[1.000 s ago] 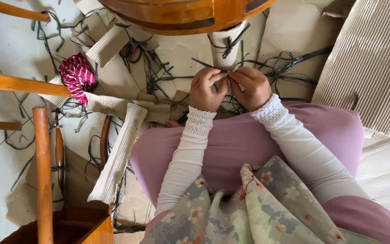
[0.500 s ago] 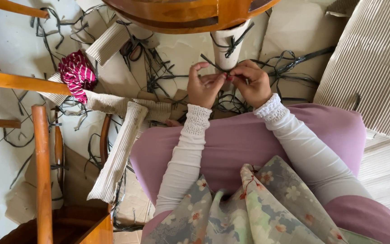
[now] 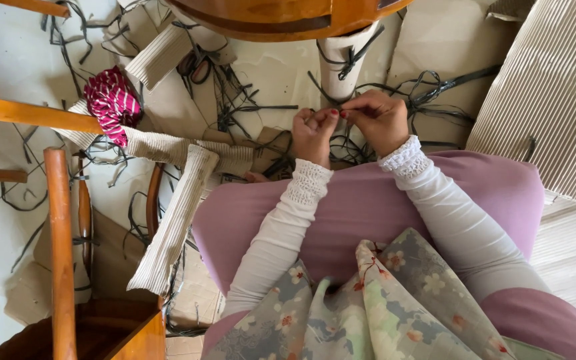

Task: Wrapping wooden furniture legs with corrugated cardboard and securing them with plastic ties for protection.

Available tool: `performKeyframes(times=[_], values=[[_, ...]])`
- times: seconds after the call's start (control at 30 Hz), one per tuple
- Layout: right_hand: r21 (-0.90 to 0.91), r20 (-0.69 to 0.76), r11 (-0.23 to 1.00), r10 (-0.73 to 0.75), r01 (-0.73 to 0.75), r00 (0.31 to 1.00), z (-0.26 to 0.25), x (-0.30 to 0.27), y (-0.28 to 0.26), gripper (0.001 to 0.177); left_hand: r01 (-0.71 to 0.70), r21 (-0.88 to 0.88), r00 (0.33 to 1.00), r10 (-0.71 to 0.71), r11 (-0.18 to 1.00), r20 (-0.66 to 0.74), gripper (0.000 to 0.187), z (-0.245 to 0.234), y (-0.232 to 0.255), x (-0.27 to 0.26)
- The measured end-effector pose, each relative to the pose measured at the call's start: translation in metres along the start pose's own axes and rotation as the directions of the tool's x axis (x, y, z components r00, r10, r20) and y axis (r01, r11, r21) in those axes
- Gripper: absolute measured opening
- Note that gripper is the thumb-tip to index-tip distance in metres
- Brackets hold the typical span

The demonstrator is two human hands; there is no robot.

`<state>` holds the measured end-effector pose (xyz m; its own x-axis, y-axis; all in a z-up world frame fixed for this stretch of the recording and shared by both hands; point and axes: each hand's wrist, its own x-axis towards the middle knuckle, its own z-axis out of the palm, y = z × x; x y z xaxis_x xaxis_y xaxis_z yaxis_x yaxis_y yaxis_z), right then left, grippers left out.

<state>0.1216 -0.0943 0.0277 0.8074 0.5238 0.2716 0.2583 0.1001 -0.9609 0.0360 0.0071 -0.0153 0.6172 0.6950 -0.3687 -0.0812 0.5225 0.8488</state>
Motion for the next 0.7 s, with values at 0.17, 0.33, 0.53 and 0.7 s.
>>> performKeyframes(times=[0.17, 0.33, 0.53, 0.7], values=[[-0.097, -0.055, 0.995, -0.030, 0.024, 0.998, -0.007, 0.002, 0.000, 0.014, 0.043, -0.336, 0.996, -0.065, 0.941, -0.057, 0.037, -0.001, -0.036, 0.008], [-0.185, -0.114, 0.982, -0.057, 0.035, 0.992, -0.019, 0.013, 0.011, 0.017, 0.039, -0.394, 0.998, -0.052, 0.918, -0.021, 0.042, -0.005, -0.028, 0.028], [-0.326, 0.145, 0.945, 0.019, 0.030, 0.989, -0.057, 0.017, 0.016, 0.010, -0.232, 0.136, 0.950, 0.195, 0.963, 0.243, 0.028, -0.038, 0.028, 0.029], [-0.780, 0.144, 0.452, 0.802, -0.433, 0.579, -0.055, 0.027, -0.027, 0.046, -0.540, 0.819, 0.842, 0.098, 0.196, 0.531, 0.018, -0.063, 0.114, -0.009]])
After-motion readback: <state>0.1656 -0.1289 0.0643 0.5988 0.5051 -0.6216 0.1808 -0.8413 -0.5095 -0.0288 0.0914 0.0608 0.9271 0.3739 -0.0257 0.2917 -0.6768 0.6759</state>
